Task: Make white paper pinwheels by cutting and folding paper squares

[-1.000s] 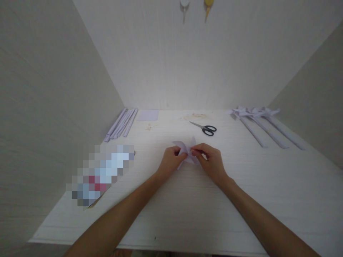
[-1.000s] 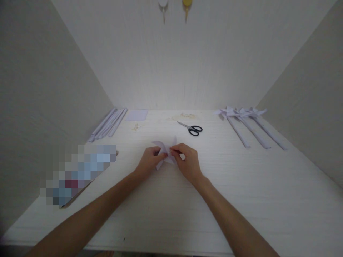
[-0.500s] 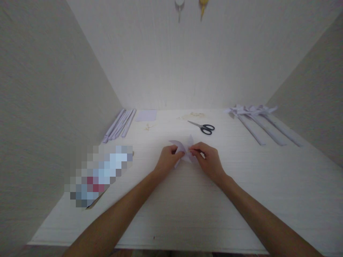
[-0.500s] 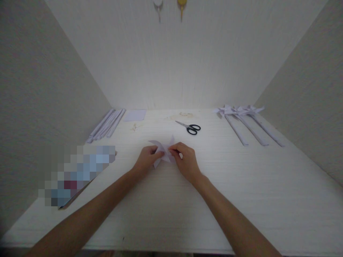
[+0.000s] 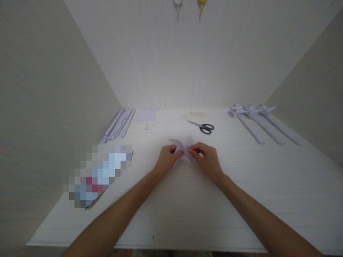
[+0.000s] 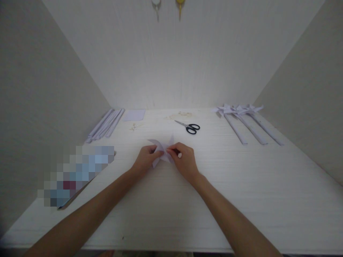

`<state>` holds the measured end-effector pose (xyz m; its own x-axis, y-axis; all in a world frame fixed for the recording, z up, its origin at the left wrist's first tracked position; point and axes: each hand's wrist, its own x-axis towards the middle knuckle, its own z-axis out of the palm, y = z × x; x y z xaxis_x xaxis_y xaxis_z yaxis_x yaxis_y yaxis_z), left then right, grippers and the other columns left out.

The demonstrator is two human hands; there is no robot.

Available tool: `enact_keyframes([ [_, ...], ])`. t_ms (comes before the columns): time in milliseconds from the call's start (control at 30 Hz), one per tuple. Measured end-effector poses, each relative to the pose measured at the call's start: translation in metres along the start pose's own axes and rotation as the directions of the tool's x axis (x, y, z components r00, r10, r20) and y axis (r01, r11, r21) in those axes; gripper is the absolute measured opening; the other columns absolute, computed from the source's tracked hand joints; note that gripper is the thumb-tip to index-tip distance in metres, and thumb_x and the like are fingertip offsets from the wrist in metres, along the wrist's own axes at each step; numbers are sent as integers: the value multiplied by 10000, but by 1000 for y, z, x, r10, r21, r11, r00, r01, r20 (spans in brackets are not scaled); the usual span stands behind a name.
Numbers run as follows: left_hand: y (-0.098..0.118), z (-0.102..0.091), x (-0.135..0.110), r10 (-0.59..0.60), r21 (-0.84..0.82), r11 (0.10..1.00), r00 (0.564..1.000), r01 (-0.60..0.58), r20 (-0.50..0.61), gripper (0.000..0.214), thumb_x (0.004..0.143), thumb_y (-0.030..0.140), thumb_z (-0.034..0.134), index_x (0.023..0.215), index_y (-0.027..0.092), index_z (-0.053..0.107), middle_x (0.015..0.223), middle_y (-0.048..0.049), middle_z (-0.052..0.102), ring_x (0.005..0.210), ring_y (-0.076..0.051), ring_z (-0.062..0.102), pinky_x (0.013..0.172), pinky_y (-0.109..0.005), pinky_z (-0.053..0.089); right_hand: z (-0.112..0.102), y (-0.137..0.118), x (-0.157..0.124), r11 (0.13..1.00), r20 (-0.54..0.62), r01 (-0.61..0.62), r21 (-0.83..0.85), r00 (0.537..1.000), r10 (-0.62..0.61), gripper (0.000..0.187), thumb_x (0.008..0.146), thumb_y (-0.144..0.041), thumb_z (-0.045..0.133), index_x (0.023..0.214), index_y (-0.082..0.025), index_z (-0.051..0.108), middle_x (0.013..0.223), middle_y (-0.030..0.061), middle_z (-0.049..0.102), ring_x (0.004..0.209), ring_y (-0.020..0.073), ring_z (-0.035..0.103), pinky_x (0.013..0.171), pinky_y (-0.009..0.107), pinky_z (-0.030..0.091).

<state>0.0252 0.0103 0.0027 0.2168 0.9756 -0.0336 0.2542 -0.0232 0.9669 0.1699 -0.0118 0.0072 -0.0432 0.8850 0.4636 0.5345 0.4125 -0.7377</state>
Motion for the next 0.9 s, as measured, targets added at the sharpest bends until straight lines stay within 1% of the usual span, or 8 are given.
enact_keyframes([
  [133, -2, -1, 0, -4, -12, 1000, 1000, 4, -1, 165, 618, 271, 505, 605, 119, 568, 545, 24, 485, 510, -90, 429, 474, -206, 302, 0, -2, 0, 997, -31, -42, -65, 999, 40, 165, 691, -269, 580, 571, -158, 557, 504, -13, 543, 461, 95, 463, 454, 211, 367],
  [300, -2, -1, 1, -24, -57, 998, 1000, 24, 8, 139, 616, 243, 507, 626, 120, 572, 584, 14, 518, 533, -97, 454, 501, -212, 327, -1, 1, 2, 999, 3, 22, 25, 1000, -22, 50, 701, -186, 564, 668, -162, 592, 638, 13, 599, 581, 114, 528, 542, 222, 409],
  [367, 0, -1, 1, -24, -56, 998, 1000, 25, 5, 138, 617, 240, 505, 625, 120, 572, 578, 17, 515, 527, -93, 447, 499, -210, 321, -1, 2, 2, 998, 14, 40, 53, 999, -40, 52, 708, -170, 553, 689, -164, 601, 668, 19, 605, 613, 118, 541, 562, 224, 416],
  [467, 2, -1, 0, -24, -44, 999, 1000, 24, 1, 140, 615, 246, 503, 595, 121, 562, 553, 26, 497, 513, -87, 431, 493, -207, 313, -1, 2, 1, 1000, 8, -18, 22, 1000, 18, 73, 695, -213, 576, 663, -153, 603, 621, 19, 604, 554, 113, 523, 520, 223, 401],
  [567, 3, -1, -1, -23, -45, 999, 1000, 23, -1, 143, 611, 246, 502, 577, 119, 560, 540, 30, 485, 504, -83, 425, 494, -206, 315, -1, 2, 0, 996, 0, -82, -41, 997, 82, 180, 684, -291, 588, 573, -151, 570, 506, -2, 552, 461, 101, 459, 448, 220, 354],
  [633, 3, 0, 0, -20, -66, 998, 1000, 20, -1, 146, 607, 246, 500, 593, 118, 569, 557, 25, 500, 518, -89, 439, 503, -209, 326, -1, 3, 0, 997, -4, -65, -35, 998, 65, 180, 683, -292, 588, 569, -155, 561, 510, -6, 546, 468, 101, 456, 453, 219, 353],
  [767, 3, 0, 0, -23, -86, 996, 1000, 23, 2, 160, 604, 242, 494, 627, 114, 587, 580, 14, 524, 527, -97, 450, 506, -213, 331, -1, 4, 0, 999, 22, -13, 46, 1000, 12, 95, 686, -238, 584, 635, -158, 584, 625, 13, 597, 562, 113, 514, 520, 219, 389],
  [900, 4, 0, -1, -9, -77, 997, 1000, 10, 3, 157, 610, 242, 494, 613, 113, 584, 562, 17, 513, 514, -89, 441, 509, -211, 328, 0, 4, 1, 995, 27, -98, -26, 995, 99, 186, 677, -301, 591, 568, -151, 571, 516, -1, 558, 468, 99, 459, 450, 213, 343],
])
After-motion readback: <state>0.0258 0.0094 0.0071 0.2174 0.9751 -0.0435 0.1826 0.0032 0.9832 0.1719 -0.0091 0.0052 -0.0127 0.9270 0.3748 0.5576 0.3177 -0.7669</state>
